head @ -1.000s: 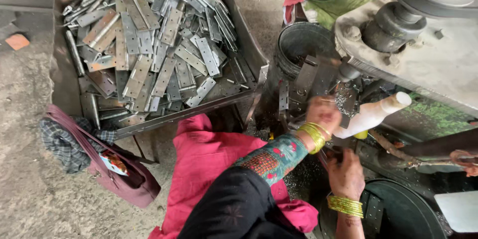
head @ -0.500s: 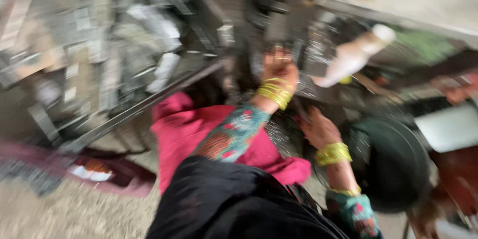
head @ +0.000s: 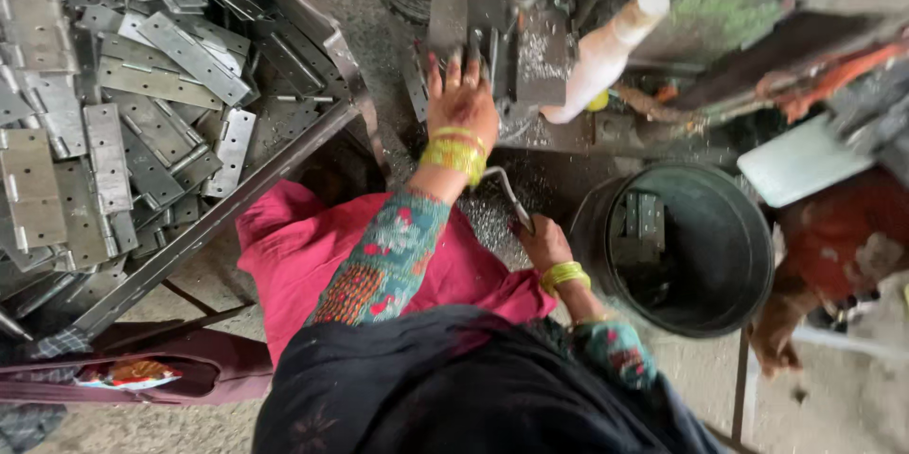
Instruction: The person operates a manual punching machine to process metal hinge plates. They pick up plates from a bin, place them under the press, and pull a lever to activate the punch. The processed plates are then dropped into a bucket.
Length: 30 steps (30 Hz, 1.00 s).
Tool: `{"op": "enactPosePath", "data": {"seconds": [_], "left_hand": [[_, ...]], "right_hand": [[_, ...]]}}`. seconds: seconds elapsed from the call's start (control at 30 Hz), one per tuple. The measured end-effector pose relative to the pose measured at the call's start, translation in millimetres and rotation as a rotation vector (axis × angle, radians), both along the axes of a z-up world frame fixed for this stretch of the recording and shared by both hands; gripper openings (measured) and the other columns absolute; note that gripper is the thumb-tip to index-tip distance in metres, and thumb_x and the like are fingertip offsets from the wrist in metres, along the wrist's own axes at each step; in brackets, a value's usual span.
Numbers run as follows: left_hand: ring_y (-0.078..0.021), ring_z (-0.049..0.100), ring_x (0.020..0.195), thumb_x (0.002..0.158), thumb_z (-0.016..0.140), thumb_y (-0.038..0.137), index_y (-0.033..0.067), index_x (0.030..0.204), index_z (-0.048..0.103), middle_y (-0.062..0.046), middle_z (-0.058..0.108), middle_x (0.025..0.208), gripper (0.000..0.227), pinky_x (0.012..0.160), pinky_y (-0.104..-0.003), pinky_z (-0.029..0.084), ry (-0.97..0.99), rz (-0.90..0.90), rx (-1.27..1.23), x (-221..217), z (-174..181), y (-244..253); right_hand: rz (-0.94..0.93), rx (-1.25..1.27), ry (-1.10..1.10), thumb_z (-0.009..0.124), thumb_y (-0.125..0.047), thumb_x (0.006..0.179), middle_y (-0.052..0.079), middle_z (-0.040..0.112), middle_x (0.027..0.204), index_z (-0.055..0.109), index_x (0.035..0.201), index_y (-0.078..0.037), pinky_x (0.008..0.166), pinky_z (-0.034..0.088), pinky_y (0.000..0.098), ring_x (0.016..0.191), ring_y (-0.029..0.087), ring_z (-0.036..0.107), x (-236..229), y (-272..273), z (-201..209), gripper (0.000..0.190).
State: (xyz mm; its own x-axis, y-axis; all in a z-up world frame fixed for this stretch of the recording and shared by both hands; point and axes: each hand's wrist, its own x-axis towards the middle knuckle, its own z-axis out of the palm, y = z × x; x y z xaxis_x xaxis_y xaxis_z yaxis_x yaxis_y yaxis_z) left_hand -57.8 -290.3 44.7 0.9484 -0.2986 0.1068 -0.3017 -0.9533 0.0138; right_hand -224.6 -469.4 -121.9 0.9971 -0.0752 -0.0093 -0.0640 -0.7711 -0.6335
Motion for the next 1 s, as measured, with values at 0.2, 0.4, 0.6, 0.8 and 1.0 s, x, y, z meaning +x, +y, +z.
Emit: {"op": "enactPosePath", "data": {"seconds": [0.2, 0.4, 0.6, 0.8, 1.0], "left_hand": [[-0.032, 0.035, 0.151, 0.099, 0.045, 0.022, 0.0058, 0.124, 0.069, -0.01, 0.052, 0.148, 0.038, 0.127, -0.059, 0.008, -0.007, 0.009, -0.112, 1.2, -17.1, 3.2], [-0.0343, 0.043, 0.145, 0.095, 0.05, 0.02, 0.0002, 0.122, 0.071, -0.015, 0.061, 0.144, 0.039, 0.124, -0.056, 0.012, -0.298, 0.011, -0.115, 20.7, -35.3, -6.9], [-0.0307, 0.043, 0.146, 0.095, 0.05, 0.017, 0.0003, 0.123, 0.071, -0.014, 0.061, 0.145, 0.039, 0.127, -0.056, 0.012, -0.379, 0.049, -0.053, 11.6, -31.2, -3.8], [-0.0363, 0.039, 0.146, 0.09, 0.05, 0.015, 0.0009, 0.12, 0.071, -0.015, 0.059, 0.145, 0.04, 0.121, -0.052, 0.017, -0.386, 0.104, 0.014, 6.7, -19.3, -5.0], [-0.0295, 0.034, 0.152, 0.1, 0.045, 0.016, 0.0059, 0.131, 0.067, -0.012, 0.053, 0.151, 0.039, 0.127, -0.053, 0.014, -0.034, 0.098, -0.113, 26.6, -17.2, -6.4]], "right_hand": [[-0.023, 0.054, 0.373, 0.069, -0.033, 0.093, 0.023, 0.07, 0.083, 0.069, 0.095, -0.006, 0.074, 0.054, 0.0496, 0.082, 0.042, 0.072, 21.3, -13.4, 29.0, 0.027], [0.011, -0.032, 0.288, 0.066, -0.028, 0.084, 0.024, 0.071, 0.086, 0.067, 0.097, -0.005, 0.072, 0.055, 0.0527, 0.081, 0.045, 0.071, 14.5, -10.5, 28.6, 0.026], [0.073, 0.019, 0.047, 0.069, -0.027, 0.087, 0.026, 0.068, 0.084, 0.067, 0.096, -0.006, 0.069, 0.05, 0.0563, 0.085, 0.049, 0.065, 5.6, -9.9, 13.0, 0.023], [0.023, -0.076, 0.005, 0.071, -0.039, 0.093, 0.026, 0.068, 0.084, 0.063, 0.093, -0.004, 0.069, 0.049, 0.058, 0.083, 0.05, 0.064, -0.7, -1.1, 4.7, 0.036], [0.039, -0.06, 0.161, 0.066, -0.027, 0.088, 0.026, 0.07, 0.085, 0.069, 0.098, -0.008, 0.071, 0.053, 0.054, 0.081, 0.047, 0.07, 22.6, -17.1, 16.6, 0.022]]}}
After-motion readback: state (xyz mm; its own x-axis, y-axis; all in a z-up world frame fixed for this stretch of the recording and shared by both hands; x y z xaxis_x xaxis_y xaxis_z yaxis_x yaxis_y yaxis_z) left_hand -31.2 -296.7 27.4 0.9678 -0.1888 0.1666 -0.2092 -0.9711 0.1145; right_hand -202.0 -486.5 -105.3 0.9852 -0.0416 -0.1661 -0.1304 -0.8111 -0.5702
